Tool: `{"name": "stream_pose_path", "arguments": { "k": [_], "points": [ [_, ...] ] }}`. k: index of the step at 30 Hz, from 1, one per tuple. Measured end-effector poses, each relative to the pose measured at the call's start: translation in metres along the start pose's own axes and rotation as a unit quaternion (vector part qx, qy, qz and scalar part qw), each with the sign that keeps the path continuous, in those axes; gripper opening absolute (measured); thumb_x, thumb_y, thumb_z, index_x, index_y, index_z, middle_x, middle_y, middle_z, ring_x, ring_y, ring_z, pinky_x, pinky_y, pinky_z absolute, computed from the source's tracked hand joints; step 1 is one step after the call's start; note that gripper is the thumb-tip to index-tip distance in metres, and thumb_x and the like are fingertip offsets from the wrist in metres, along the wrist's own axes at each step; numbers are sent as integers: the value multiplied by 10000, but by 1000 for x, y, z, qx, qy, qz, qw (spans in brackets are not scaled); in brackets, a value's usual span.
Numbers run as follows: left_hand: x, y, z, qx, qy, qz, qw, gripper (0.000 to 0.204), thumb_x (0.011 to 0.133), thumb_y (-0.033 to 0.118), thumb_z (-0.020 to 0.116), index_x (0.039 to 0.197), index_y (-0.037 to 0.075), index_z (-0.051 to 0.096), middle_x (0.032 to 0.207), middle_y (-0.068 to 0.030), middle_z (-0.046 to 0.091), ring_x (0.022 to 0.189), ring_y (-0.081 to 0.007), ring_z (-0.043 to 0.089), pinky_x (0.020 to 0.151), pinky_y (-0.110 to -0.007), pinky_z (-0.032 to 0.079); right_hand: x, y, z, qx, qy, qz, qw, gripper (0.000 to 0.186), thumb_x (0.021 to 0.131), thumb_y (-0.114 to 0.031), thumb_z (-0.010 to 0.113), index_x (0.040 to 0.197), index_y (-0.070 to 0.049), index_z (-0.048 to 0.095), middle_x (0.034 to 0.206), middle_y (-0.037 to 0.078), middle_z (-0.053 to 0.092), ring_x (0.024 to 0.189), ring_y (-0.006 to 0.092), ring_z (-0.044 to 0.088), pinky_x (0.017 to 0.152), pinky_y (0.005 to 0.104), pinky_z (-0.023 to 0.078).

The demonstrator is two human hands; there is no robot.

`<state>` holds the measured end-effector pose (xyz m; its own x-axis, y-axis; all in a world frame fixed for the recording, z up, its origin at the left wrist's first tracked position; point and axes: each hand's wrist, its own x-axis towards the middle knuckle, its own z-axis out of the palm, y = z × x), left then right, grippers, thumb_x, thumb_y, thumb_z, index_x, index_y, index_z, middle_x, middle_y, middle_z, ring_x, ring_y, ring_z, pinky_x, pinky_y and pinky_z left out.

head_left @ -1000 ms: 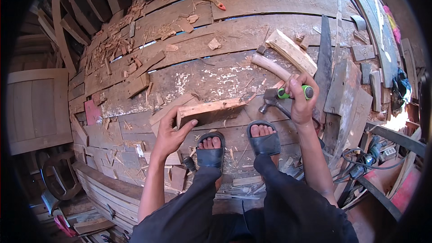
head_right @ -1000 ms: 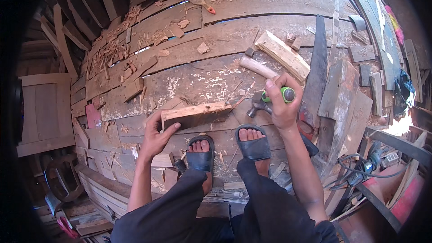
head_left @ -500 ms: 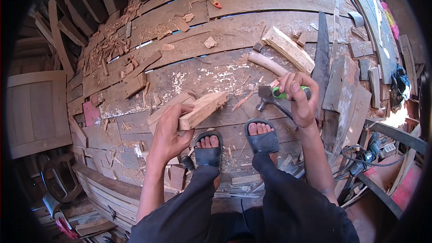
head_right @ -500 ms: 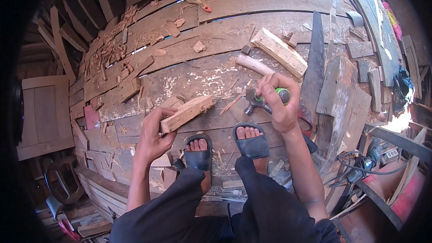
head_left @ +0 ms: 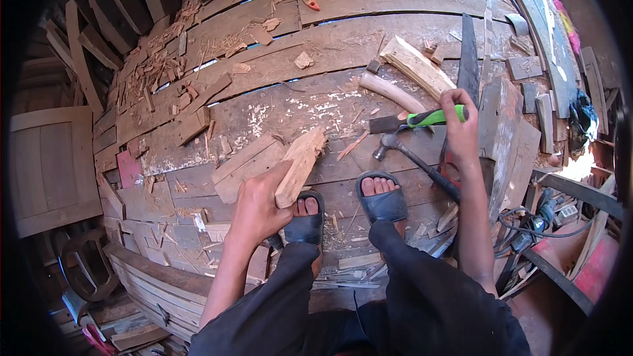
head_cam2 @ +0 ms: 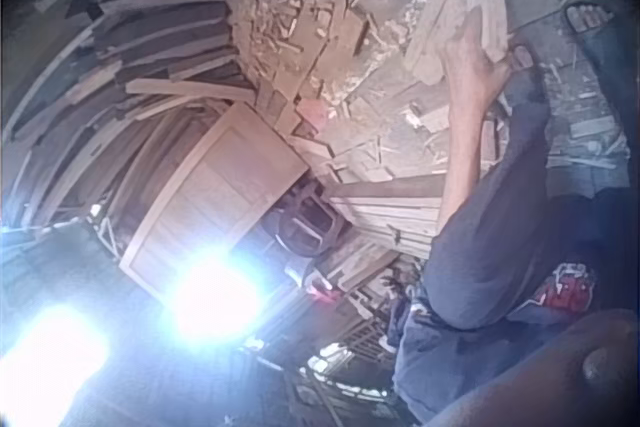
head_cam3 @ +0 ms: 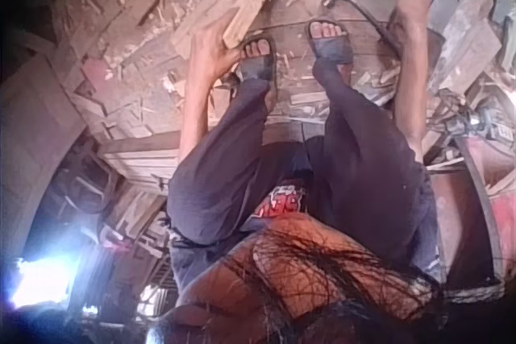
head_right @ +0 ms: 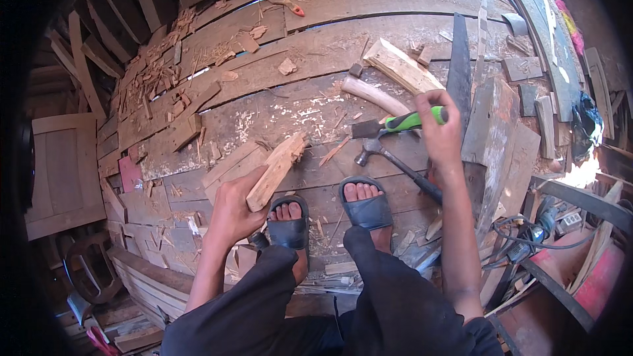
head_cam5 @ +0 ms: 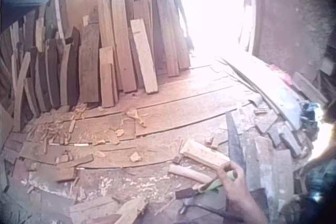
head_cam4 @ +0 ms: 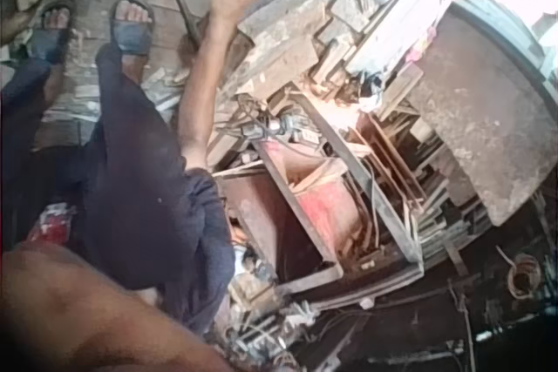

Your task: Using a chisel and a hammer to carve or shape pieces of wood on a floor.

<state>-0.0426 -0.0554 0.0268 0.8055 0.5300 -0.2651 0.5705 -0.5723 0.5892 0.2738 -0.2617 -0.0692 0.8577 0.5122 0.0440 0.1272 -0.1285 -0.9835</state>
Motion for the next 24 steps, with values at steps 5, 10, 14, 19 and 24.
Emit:
{"name": "stream_pose_path", "arguments": {
  "k": [5,10,14,19,24],
  "points": [
    [-11,-31,18,-76,36,76,994,592,743,-56,716,1329,-19,649,1283,-269,680,1243,-409,649,1040,-403,504,3,23,-45,-229,34,103,967,375,916,-334,816,946,-3,643,827,57,637,765,122,576,677,308,478],
    [-27,-47,27,-121,21,65,990,733,701,-43,683,1426,-31,575,1434,-280,595,1395,-409,535,1159,-448,425,-8,29,-55,-285,-38,101,952,424,861,-312,846,1057,11,655,902,138,674,823,230,655,772,374,532],
    [-36,-50,40,-86,-1,59,995,774,721,-51,681,1479,-6,533,1488,-277,551,1439,-411,486,1189,-442,387,-21,32,-56,-431,-64,41,899,492,838,-323,839,1181,-19,658,1110,192,663,1050,341,652,936,443,515],
    [-35,-43,45,-88,20,62,994,775,740,-56,681,1496,8,523,1489,-273,550,1449,-402,475,1200,-430,377,-33,21,-46,-479,-73,32,874,521,838,-328,812,1243,-47,646,1243,188,602,1181,386,571,1021,485,462],
    [-27,-40,35,-82,41,62,994,698,736,-17,717,1422,-17,588,1382,-296,623,1349,-434,572,1096,-437,478,-78,8,-24,-515,-58,-9,855,442,832,-324,810,1136,-47,647,1123,170,595,1090,363,575,947,475,452]
  ]
}}
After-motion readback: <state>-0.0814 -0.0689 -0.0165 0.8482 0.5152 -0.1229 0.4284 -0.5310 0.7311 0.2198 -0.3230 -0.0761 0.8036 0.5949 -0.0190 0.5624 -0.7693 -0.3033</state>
